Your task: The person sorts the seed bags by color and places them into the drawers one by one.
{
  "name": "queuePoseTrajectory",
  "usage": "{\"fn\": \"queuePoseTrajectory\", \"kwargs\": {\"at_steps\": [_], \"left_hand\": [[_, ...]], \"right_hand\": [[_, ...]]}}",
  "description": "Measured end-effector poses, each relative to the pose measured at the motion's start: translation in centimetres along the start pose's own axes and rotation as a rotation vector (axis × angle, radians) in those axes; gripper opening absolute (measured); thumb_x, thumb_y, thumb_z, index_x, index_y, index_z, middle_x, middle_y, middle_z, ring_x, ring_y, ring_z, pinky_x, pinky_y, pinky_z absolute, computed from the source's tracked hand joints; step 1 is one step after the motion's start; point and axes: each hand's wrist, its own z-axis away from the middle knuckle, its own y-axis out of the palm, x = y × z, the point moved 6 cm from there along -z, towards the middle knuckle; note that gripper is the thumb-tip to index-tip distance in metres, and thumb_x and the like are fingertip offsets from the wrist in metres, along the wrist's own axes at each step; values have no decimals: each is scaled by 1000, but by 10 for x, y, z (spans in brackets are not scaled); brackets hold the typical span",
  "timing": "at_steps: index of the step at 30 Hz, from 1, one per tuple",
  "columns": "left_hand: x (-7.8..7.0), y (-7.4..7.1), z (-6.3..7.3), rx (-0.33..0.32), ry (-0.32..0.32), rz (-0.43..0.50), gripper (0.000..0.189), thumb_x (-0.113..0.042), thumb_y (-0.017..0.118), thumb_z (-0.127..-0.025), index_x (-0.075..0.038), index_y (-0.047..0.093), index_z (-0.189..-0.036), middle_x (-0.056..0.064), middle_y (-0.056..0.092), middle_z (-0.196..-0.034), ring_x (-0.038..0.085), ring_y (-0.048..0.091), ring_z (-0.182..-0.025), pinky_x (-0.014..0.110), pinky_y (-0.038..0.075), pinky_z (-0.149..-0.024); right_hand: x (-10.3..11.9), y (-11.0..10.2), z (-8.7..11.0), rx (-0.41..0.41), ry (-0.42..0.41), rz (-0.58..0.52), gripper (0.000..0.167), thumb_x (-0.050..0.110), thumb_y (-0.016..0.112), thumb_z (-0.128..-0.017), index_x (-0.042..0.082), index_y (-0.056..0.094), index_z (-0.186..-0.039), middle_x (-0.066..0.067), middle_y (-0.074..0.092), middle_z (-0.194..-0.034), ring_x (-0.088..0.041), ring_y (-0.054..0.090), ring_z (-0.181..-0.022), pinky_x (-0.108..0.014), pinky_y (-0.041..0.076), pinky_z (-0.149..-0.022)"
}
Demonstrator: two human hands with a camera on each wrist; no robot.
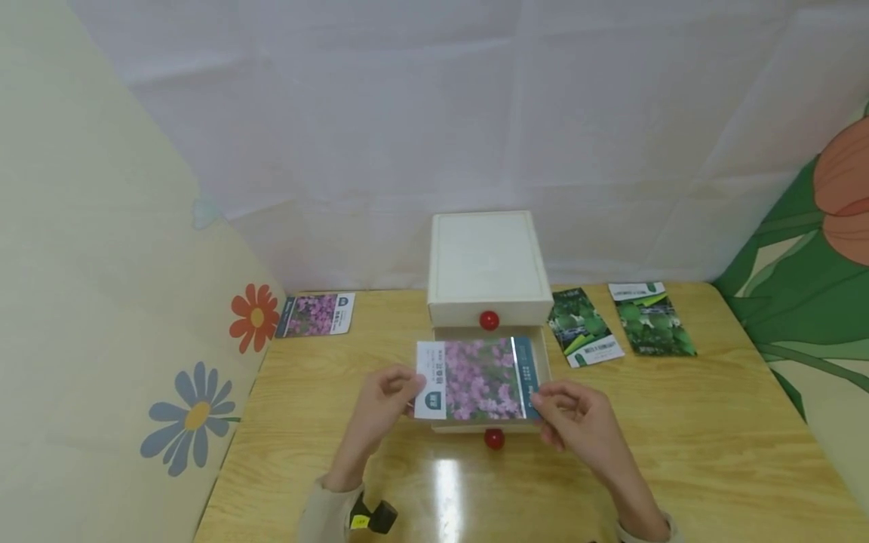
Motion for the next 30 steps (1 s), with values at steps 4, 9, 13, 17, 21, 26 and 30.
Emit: {"fn": "queuePoseTrajectory", "kwargs": {"at_steps": [4, 9, 13, 17, 21, 26, 30], "left_hand": [[1, 5, -2, 1, 1, -2, 18, -8, 70, -100, 8, 70, -109, 19, 79, -96, 16, 67, -71, 22, 59, -62], [0, 10, -4, 5, 13, -16, 20, -11, 71, -101, 6, 71, -112, 18, 79, -96, 15, 67, -72, 22, 59, -61], [-1, 15, -6, 26, 23, -21, 22, -13, 71, -101, 5, 71, -113, 17, 78, -96, 15, 66, -71, 22, 59, -61], [0, 17, -7, 43, 16, -19, 23, -14, 71, -101, 4, 71, -115, 16, 78, -99, 14, 66, -71, 22, 59, -61], [0, 19, -6, 65, 19, -23, 27, -14, 72, -100, 4, 70, -121, 15, 77, -102, 13, 68, -72, 23, 60, -62], [-2, 20, -5, 101, 36, -14, 37, -12, 72, -100, 4, 65, -133, 15, 75, -105, 14, 68, -74, 22, 59, -63], [-2, 20, -5, 122, 52, -19, 45, -10, 72, -100, 4, 60, -141, 20, 73, -112, 14, 68, -77, 23, 59, -64]], "right_hand": [[-2, -2, 3, 4, -17, -29, 27, 7, 71, -102, -14, 63, -117, -6, 77, -80, -14, 66, -56, -22, 53, -46], [-4, -6, 5, 5, -50, -46, 28, 4, 70, -102, -16, 61, -120, -5, 76, -81, -13, 66, -56, -23, 53, -45], [-6, -10, 6, 1, -58, -66, 29, 3, 69, -102, -17, 59, -121, -5, 76, -81, -13, 65, -56, -24, 53, -44], [-8, -13, 5, -12, -39, -78, 30, 4, 69, -103, -16, 59, -122, -6, 76, -81, -13, 66, -57, -23, 53, -45], [-10, -15, 3, -20, -29, -87, 31, 5, 68, -104, -17, 59, -123, -8, 76, -81, -14, 66, -57, -24, 54, -45], [-11, -18, -1, -36, -2, -80, 32, 8, 66, -105, -17, 59, -124, -9, 76, -82, -14, 65, -59, -24, 54, -46], [-12, -20, -4, -51, 27, -68, 33, 10, 66, -106, -16, 59, -126, -8, 77, -83, -14, 65, -59, -24, 54, -47]]}}
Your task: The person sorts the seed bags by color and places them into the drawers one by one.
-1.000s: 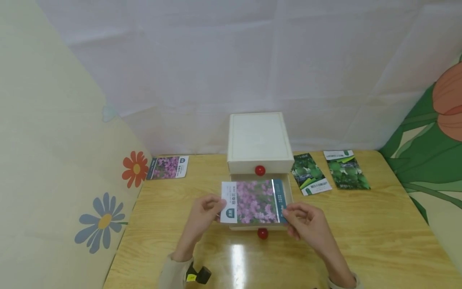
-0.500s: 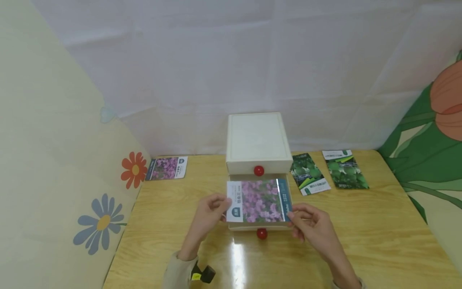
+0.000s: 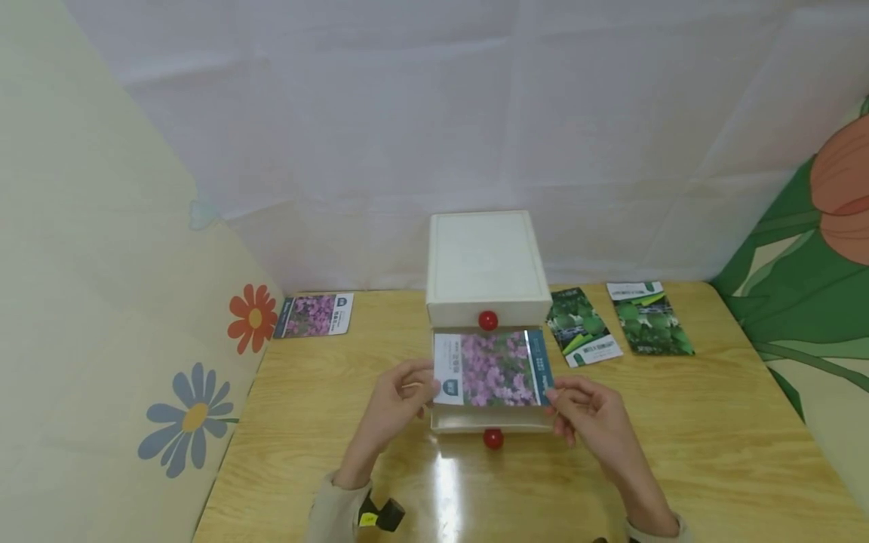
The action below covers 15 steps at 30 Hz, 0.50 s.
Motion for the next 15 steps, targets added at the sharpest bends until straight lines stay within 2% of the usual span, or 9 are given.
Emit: {"fn": "queuePoseTrajectory", "kwargs": {"at_steps": [6, 11, 15], "left_hand": [[-2, 0, 2, 14, 24, 2, 50, -11, 72, -99, 4, 57, -144, 26, 71, -124, 16, 72, -88, 25, 60, -67], [-1, -2, 0, 5, 42, -29, 52, -12, 75, -97, 1, 59, -145, 25, 70, -129, 23, 73, -103, 31, 64, -79], [0, -4, -1, -8, 58, -54, 53, -11, 76, -96, 0, 59, -145, 25, 69, -131, 25, 71, -105, 32, 64, -80]], "right_hand": [[0, -1, -7, -12, 16, 14, 33, 10, 66, -106, -15, 60, -126, -6, 77, -82, -14, 64, -58, -23, 53, -47], [1, 0, -14, -23, 23, 20, 34, 11, 67, -106, -15, 60, -127, -4, 77, -82, -13, 63, -56, -23, 52, -46], [1, 1, -17, -13, 30, 18, 35, 11, 67, -106, -15, 60, -128, -4, 77, -83, -13, 63, -57, -23, 52, -46]]}}
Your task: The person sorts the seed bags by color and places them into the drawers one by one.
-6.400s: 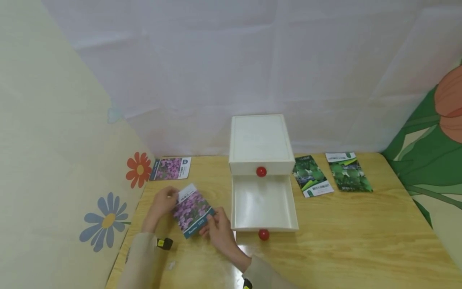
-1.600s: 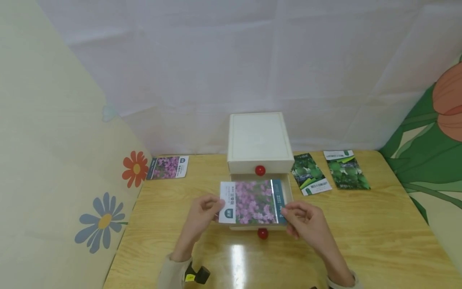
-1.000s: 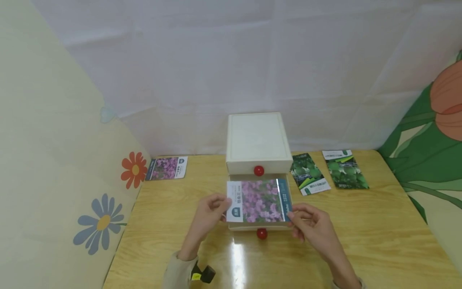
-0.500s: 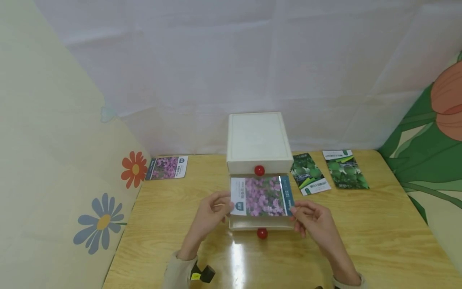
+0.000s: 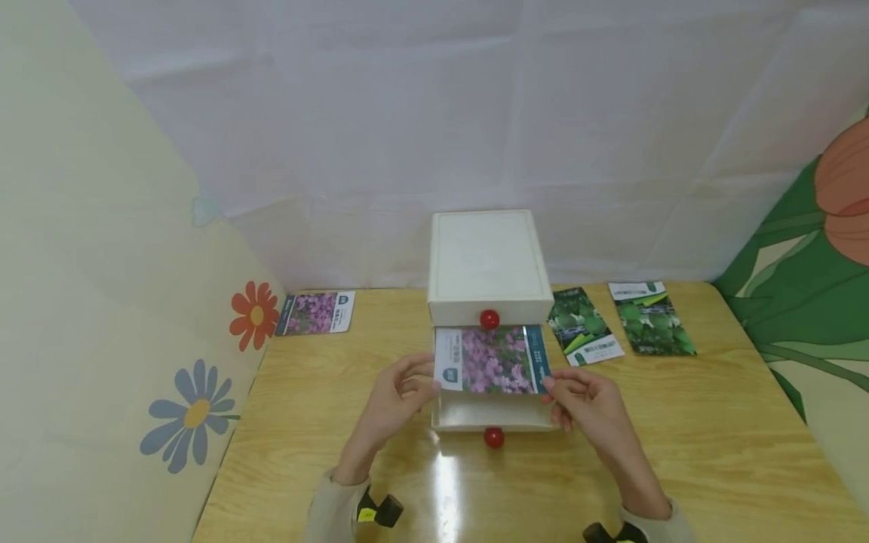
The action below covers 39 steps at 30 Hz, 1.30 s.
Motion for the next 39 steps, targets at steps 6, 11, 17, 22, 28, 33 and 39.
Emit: {"fn": "queuePoseTrajectory", "kwargs": {"at_steps": [6, 11, 17, 22, 28, 33, 39], "left_hand": [[-1, 0, 0, -5, -12, 6, 54, -9, 77, -94, 0, 59, -144, 25, 69, -132, 22, 71, -102, 34, 64, -78], [-2, -1, 0, 1, -21, 16, 55, -8, 77, -94, 0, 58, -145, 25, 68, -133, 22, 71, -102, 33, 63, -77], [-1, -1, -2, -2, -30, 8, 55, -10, 77, -95, -2, 59, -145, 24, 69, -132, 22, 71, -101, 31, 62, -74], [0, -2, -3, -18, -36, 1, 52, -11, 77, -94, -3, 61, -144, 23, 70, -130, 21, 71, -98, 32, 62, -72], [3, -2, -3, -29, -31, 0, 50, -10, 77, -94, -5, 63, -142, 20, 72, -127, 22, 71, -99, 39, 64, -75], [3, -3, -2, -31, -31, -3, 50, -10, 77, -94, -6, 64, -142, 19, 72, -127, 23, 71, -101, 41, 64, -77], [4, -3, -3, -36, -38, -16, 51, -12, 77, -94, -5, 63, -143, 20, 71, -128, 23, 71, -102, 44, 65, -80]], "right_hand": [[-1, 1, 1, 26, 4, 3, 34, 11, 66, -106, -14, 60, -128, -4, 78, -85, -12, 64, -59, -22, 52, -48], [-1, 1, 1, 27, 2, -1, 35, 12, 66, -106, -14, 60, -128, -4, 78, -85, -12, 63, -59, -22, 52, -48], [0, 1, -1, 11, 15, 5, 35, 12, 66, -107, -13, 60, -130, -3, 78, -85, -11, 63, -58, -22, 52, -48], [0, 1, -3, 16, 15, -6, 36, 12, 66, -107, -13, 59, -131, -2, 78, -86, -12, 63, -58, -22, 52, -48], [-1, 0, -4, 20, 21, -10, 37, 12, 66, -107, -13, 58, -132, -2, 78, -86, -12, 63, -58, -22, 51, -47], [-1, 1, -3, 24, 16, -6, 36, 12, 66, -107, -14, 59, -131, -2, 78, -86, -12, 63, -58, -22, 51, -47], [-2, 0, -6, 36, 8, -3, 39, 12, 64, -108, -14, 57, -136, -3, 78, -88, -12, 63, -59, -22, 51, -48]]}}
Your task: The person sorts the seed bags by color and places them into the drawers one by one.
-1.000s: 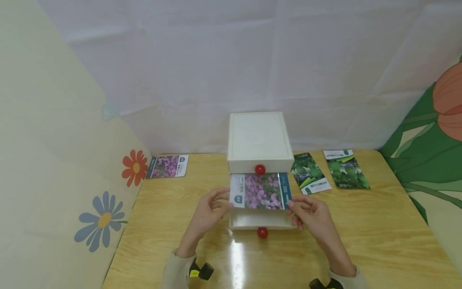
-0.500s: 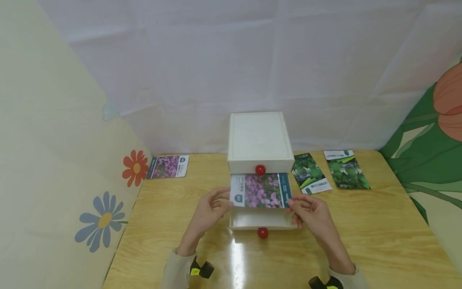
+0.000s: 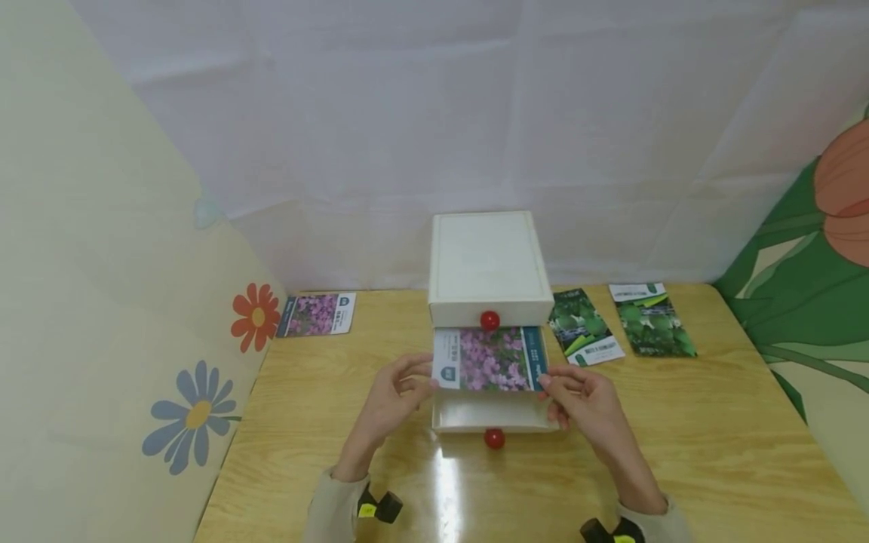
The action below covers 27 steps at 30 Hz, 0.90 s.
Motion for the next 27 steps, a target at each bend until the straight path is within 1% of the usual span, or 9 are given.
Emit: {"fn": "queuePoseTrajectory", "kwargs": {"at_steps": [5, 10, 12, 17, 19, 22, 25, 27], "left_hand": [[1, 0, -3, 1, -11, 0, 52, -13, 78, -94, -6, 62, -144, 18, 71, -128, 25, 71, -106, 48, 65, -84], [1, 0, -6, -5, -21, -1, 53, -14, 78, -94, -9, 63, -144, 15, 72, -128, 27, 71, -109, 44, 64, -89], [1, 0, -6, -10, -22, -6, 52, -15, 78, -94, -10, 63, -144, 14, 72, -128, 27, 71, -108, 42, 64, -89], [0, 0, -10, -21, -11, -24, 50, -16, 78, -94, -7, 64, -142, 17, 72, -127, 24, 70, -104, 35, 62, -83], [0, 0, -11, -29, -9, -30, 49, -16, 78, -94, -7, 65, -140, 17, 72, -127, 24, 71, -104, 33, 62, -84], [0, -1, -12, -46, -5, -40, 45, -18, 79, -95, -6, 68, -136, 16, 73, -125, 25, 71, -105, 33, 62, -86], [-1, -1, -14, -64, 13, -56, 37, -19, 78, -96, -4, 71, -129, 14, 74, -119, 23, 71, -104, 33, 61, -89], [-2, 0, -16, -73, 23, -67, 31, -18, 78, -97, -4, 72, -124, 13, 75, -115, 22, 71, -100, 32, 61, -88]], "right_hand": [[2, 0, -3, 14, -10, 0, 43, 14, 64, -109, -13, 54, -140, -3, 77, -91, -13, 64, -61, -23, 52, -48], [3, 0, -4, 31, -5, -7, 46, 16, 63, -109, -13, 52, -142, -2, 77, -91, -12, 64, -61, -25, 53, -48], [4, 0, -5, 33, -7, -9, 45, 16, 64, -109, -13, 52, -142, -2, 77, -91, -12, 63, -61, -25, 53, -47], [5, -1, -8, 25, -30, 10, 40, 15, 64, -109, -13, 56, -136, -2, 78, -89, -11, 62, -59, -26, 53, -46], [5, -1, -9, 18, -36, 17, 38, 16, 64, -109, -13, 56, -132, -3, 78, -89, -12, 62, -59, -25, 52, -46], [5, -2, -12, 9, -35, 19, 36, 17, 64, -109, -12, 58, -128, -5, 78, -89, -12, 62, -59, -24, 52, -47], [5, -2, -14, 1, -38, 30, 36, 19, 65, -109, -12, 60, -125, -6, 77, -87, -12, 61, -58, -24, 51, -47], [5, -2, -16, -4, -40, 43, 36, 21, 65, -109, -12, 62, -123, -6, 77, -86, -12, 61, -58, -24, 51, -46]]}}
